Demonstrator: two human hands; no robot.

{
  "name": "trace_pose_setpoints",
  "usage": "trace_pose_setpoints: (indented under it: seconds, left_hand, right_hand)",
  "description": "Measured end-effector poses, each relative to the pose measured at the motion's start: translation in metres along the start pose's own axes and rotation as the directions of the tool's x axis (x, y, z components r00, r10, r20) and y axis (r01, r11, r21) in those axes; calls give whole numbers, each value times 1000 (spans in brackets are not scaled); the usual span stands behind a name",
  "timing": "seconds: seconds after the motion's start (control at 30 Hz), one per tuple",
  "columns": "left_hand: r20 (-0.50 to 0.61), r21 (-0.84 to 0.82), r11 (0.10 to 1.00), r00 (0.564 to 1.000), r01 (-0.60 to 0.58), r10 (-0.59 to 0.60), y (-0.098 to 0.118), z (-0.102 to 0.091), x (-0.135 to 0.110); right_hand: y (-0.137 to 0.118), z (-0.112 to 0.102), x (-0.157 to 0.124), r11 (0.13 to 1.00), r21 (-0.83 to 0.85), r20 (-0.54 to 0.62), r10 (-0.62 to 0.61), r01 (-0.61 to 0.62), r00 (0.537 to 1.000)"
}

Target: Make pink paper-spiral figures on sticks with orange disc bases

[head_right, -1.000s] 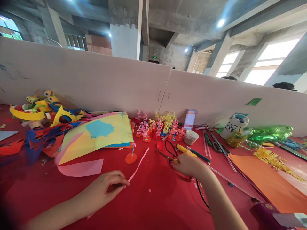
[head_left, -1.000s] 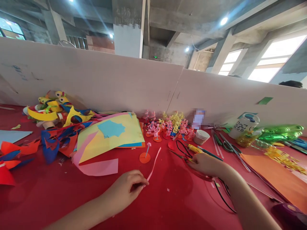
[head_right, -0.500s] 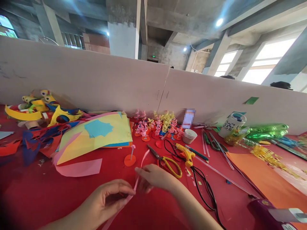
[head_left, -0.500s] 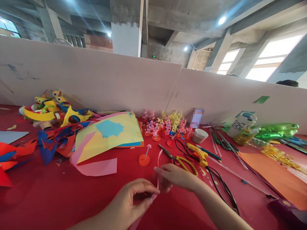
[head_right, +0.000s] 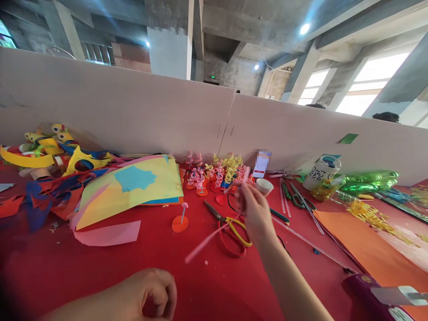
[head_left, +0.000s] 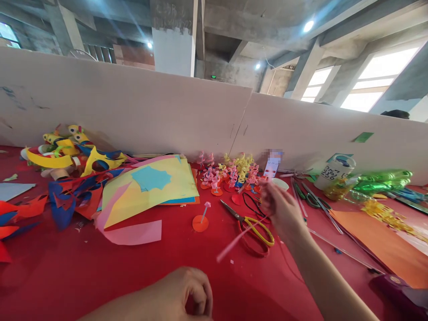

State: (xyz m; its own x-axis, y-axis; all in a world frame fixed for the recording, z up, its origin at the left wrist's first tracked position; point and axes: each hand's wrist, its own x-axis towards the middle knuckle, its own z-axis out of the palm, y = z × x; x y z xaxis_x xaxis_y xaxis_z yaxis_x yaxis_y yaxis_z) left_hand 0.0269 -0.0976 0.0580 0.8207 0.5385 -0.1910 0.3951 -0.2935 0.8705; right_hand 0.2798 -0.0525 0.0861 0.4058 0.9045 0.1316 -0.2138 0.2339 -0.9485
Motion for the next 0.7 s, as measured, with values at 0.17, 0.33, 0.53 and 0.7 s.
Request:
trace_pose_setpoints:
  seconds: [0.17,0.33,0.53,0.7]
  left_hand:
    - [107,209,975,989,74,-98,9,-11,-8]
    - [342,216,972,925,93,-164,14,-50,-17]
    - [-538,541,804,836,246,106,-16,-106,-3]
    - [-562,402,897,823,183,84,-37,-93,36]
  right_hand:
    - [-41,-4,-12,880,-55,-243,-469,471,849]
    - [-62,8,-50,774,-315,-206,-621,550,756]
    - [-41,14,-57,804,-569,713,378,173,591]
    - [24,33,-51,723,-678,713,606,128,352]
